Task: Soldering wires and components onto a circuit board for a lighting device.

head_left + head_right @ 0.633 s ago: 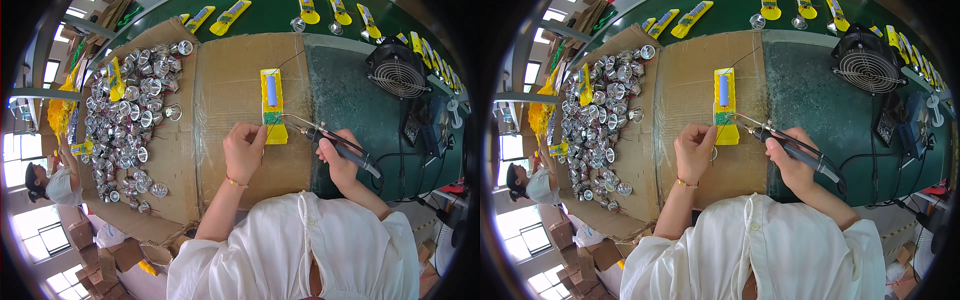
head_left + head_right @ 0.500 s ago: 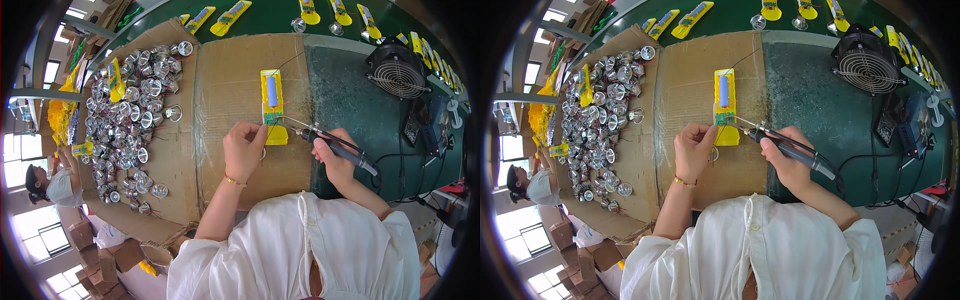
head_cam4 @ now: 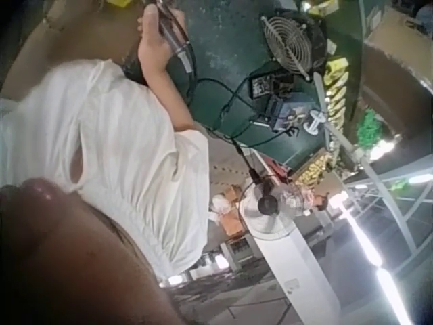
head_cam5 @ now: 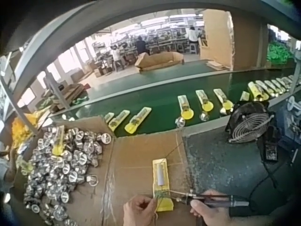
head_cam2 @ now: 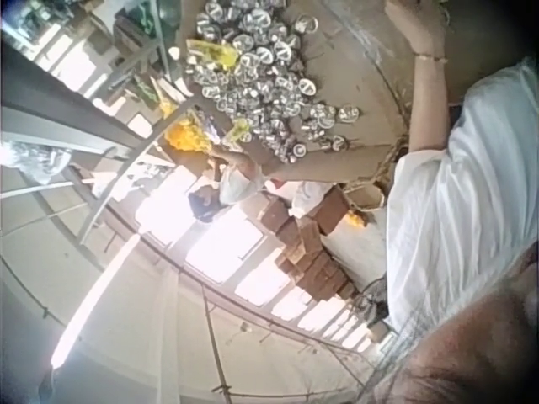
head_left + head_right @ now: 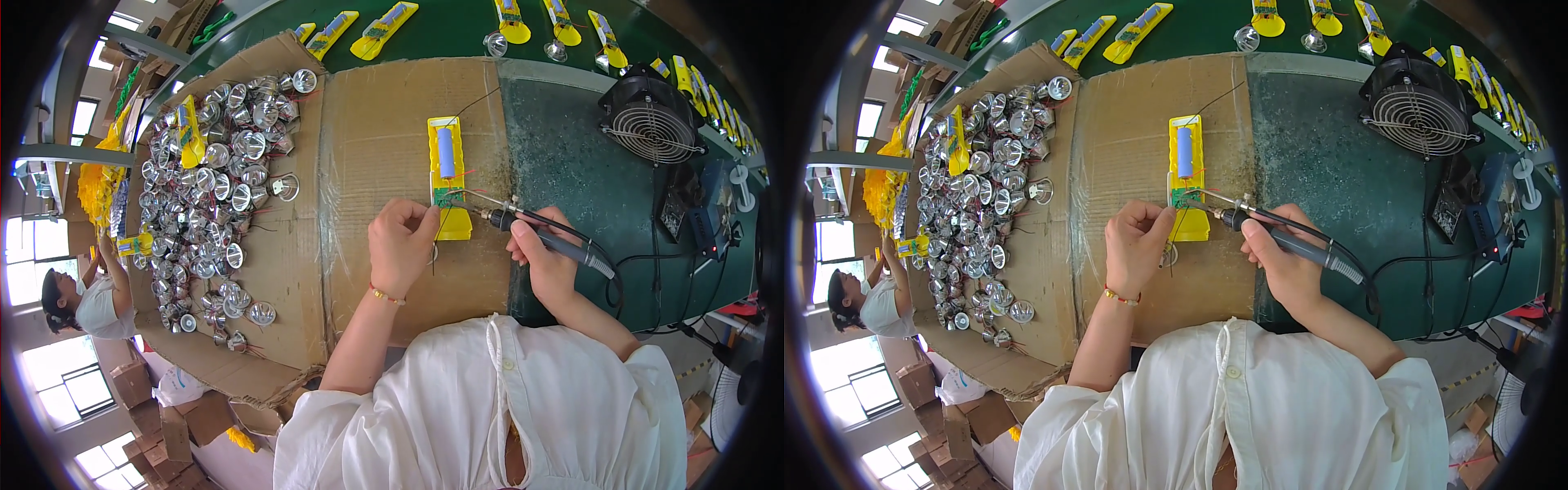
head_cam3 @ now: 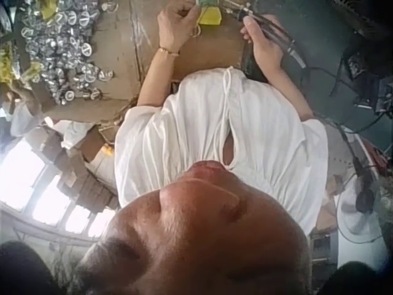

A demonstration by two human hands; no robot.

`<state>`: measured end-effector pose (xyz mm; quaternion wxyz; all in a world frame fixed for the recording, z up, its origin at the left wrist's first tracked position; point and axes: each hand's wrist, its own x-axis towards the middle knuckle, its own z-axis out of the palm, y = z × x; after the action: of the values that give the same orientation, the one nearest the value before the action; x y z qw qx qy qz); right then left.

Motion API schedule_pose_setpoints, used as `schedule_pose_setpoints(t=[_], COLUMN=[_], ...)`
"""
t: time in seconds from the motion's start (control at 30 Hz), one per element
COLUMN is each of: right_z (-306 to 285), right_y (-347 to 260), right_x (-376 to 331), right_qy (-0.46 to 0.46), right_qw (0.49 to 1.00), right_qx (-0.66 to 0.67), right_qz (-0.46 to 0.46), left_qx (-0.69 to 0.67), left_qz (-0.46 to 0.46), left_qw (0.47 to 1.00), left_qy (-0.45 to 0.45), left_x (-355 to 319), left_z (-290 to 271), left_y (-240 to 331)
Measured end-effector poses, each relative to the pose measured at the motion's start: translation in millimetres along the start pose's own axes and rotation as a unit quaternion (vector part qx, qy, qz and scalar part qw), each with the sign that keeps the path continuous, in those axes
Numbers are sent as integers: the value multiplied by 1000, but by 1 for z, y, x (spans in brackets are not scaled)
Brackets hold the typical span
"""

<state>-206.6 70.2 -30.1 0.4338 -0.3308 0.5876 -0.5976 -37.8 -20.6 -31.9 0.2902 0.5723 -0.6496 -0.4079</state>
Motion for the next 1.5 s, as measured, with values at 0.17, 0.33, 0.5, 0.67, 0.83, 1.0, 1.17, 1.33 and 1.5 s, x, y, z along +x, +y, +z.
schedule_pose_setpoints(t=[0.17, 0.33, 0.5, 0.67, 0.83, 1.0, 1.17, 1.33, 1.5], right_z=[-7, -19, -41, -57, -58, -62, -64, -65, -63], right_y=[-6, -3, 5, 17, 19, 31, 31, 29, 27], right_x=[-3, -9, -10, -7, -5, -9, -11, -5, 2], right_qy=[36, 39, 78, 104, 104, 112, 89, 96, 88], right_qw=[999, 998, 996, 994, 995, 994, 996, 995, 996], right_qx=[29, 9, 27, 8, 7, 4, 7, 5, -3], right_qz=[-26, -51, -24, -21, -8, -17, -1, -26, -18], left_qx=[-11, 1, -30, 151, 262, 309, 322, 256, 199], left_qz=[-3, -1, 13, 68, 99, 184, 172, 210, 43], left_qw=[1000, 1000, 999, 977, 958, 928, 929, 943, 969], left_qy=[2, 3, 14, -135, -56, 96, -69, -45, -138], left_x=[2, 3, 5, 32, 168, 270, 300, 204, 73], left_z=[-1, 2, -7, -8, 26, 19, -2, -14, -29], left_y=[-5, -2, 3, 14, 58, 83, 29, 26, 41])
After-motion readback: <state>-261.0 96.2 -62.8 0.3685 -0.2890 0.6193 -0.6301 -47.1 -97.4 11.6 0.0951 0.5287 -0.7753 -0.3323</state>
